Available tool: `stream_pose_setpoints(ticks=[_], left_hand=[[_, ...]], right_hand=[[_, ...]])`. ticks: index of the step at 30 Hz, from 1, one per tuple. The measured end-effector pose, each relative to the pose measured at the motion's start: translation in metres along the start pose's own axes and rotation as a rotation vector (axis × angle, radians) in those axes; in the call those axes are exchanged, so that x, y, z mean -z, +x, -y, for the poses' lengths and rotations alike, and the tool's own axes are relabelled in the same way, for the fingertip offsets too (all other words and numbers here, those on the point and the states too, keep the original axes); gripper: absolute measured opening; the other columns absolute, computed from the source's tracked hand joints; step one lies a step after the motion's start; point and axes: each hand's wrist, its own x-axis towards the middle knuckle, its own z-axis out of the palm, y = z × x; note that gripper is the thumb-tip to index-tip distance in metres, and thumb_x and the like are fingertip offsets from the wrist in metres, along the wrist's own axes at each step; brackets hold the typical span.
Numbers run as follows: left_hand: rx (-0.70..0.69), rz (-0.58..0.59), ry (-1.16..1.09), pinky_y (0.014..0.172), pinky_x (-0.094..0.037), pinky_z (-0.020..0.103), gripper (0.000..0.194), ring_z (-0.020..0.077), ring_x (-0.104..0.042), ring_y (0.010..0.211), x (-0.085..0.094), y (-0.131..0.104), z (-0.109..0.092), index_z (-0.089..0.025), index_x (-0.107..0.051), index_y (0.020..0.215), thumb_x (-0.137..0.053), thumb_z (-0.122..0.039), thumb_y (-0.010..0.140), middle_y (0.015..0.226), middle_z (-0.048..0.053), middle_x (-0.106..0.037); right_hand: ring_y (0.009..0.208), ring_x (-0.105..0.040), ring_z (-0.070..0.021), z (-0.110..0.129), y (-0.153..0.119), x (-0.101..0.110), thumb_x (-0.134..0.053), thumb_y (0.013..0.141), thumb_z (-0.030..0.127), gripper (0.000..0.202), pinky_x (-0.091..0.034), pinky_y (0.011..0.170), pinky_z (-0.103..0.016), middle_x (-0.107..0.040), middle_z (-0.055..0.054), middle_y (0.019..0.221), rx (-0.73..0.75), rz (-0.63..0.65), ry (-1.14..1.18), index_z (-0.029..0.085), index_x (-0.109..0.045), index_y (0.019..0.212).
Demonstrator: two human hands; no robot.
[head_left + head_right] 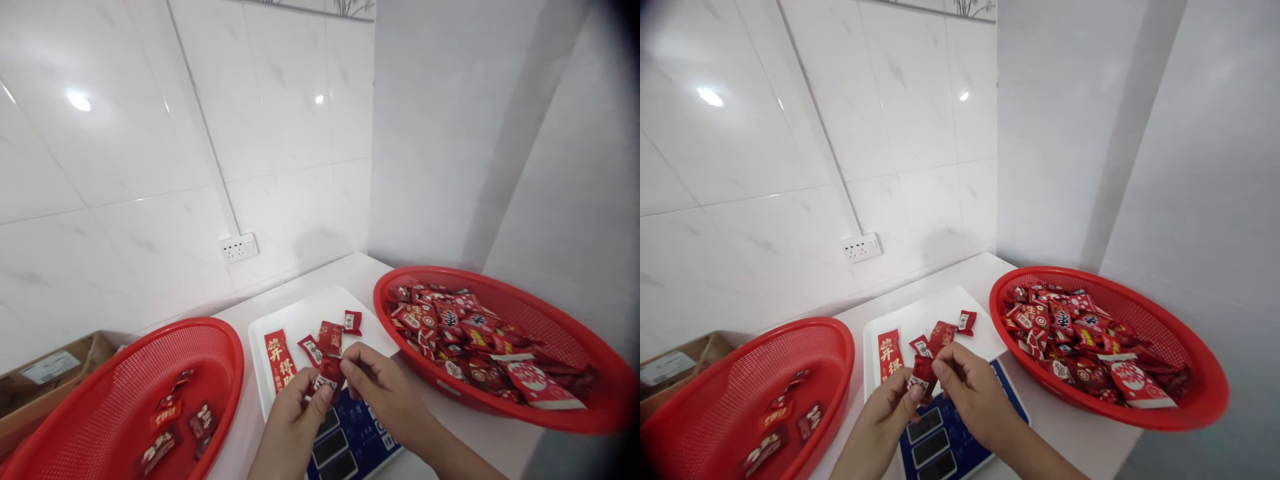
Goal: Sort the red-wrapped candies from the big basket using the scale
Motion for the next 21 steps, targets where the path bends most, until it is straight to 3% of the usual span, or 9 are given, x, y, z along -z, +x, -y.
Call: stream_pose_setpoints(ticks=[5,9,12,17,21], left_hand=[[-0.023,-0.030,0.059,0.057,-0.034,0.023,0.033,0.0134,-0.044,0.061,-0.001,-0.003,0.002,-0.019,-0.055,0.075,-0.046,-0.049,0.081,0.064,-0.002,-0.050],[-0.031,0.036,0.128,0.055,-0.030,0.022,0.035,0.0122,-0.037,0.059,-0.003,-0.005,0.000,-0.018,-0.050,0.066,-0.048,-0.050,0.080,0.061,-0.003,-0.043],[-0.032,0.010,0.115,0.052,-0.027,0.022,0.038,0.0117,-0.033,0.057,-0.007,-0.005,-0.001,-0.019,-0.045,0.060,-0.048,-0.052,0.078,0.058,-0.003,-0.039],[-0.082,-0.019,0.041,0.051,-0.027,0.022,0.039,0.0113,-0.032,0.054,-0.012,-0.006,-0.004,-0.019,-0.046,0.056,-0.052,-0.052,0.076,0.054,-0.004,-0.039],[-0.050,-0.042,0.082,0.054,-0.030,0.022,0.036,0.0127,-0.038,0.058,-0.009,-0.010,-0.008,-0.018,-0.050,0.059,-0.053,-0.050,0.075,0.058,-0.003,-0.045]], right_hand=[[0.058,-0.043,-0.0118,0.001,-0.001,0.000,-0.044,0.085,0.049,0.033,-0.035,0.054,-0.024,-0.048,0.003,0.061,0.028,0.030,-0.125,0.020,-0.047,0.069],[0.053,-0.037,-0.0112,0.001,-0.002,0.001,-0.039,0.086,0.052,0.040,-0.029,0.050,-0.024,-0.040,0.005,0.056,0.002,0.059,-0.203,0.021,-0.038,0.060],[0.052,-0.034,-0.0108,0.001,-0.003,0.001,-0.038,0.086,0.052,0.042,-0.028,0.049,-0.024,-0.037,0.005,0.054,0.026,0.013,-0.222,0.021,-0.035,0.058],[0.052,-0.037,-0.0110,0.002,-0.008,0.000,-0.037,0.087,0.052,0.042,-0.030,0.049,-0.024,-0.041,0.004,0.054,0.060,-0.033,-0.227,0.021,-0.038,0.058],[0.052,-0.040,-0.0113,0.005,-0.011,0.001,-0.036,0.088,0.051,0.041,-0.032,0.050,-0.024,-0.043,0.004,0.054,0.039,0.000,-0.223,0.021,-0.038,0.060]])
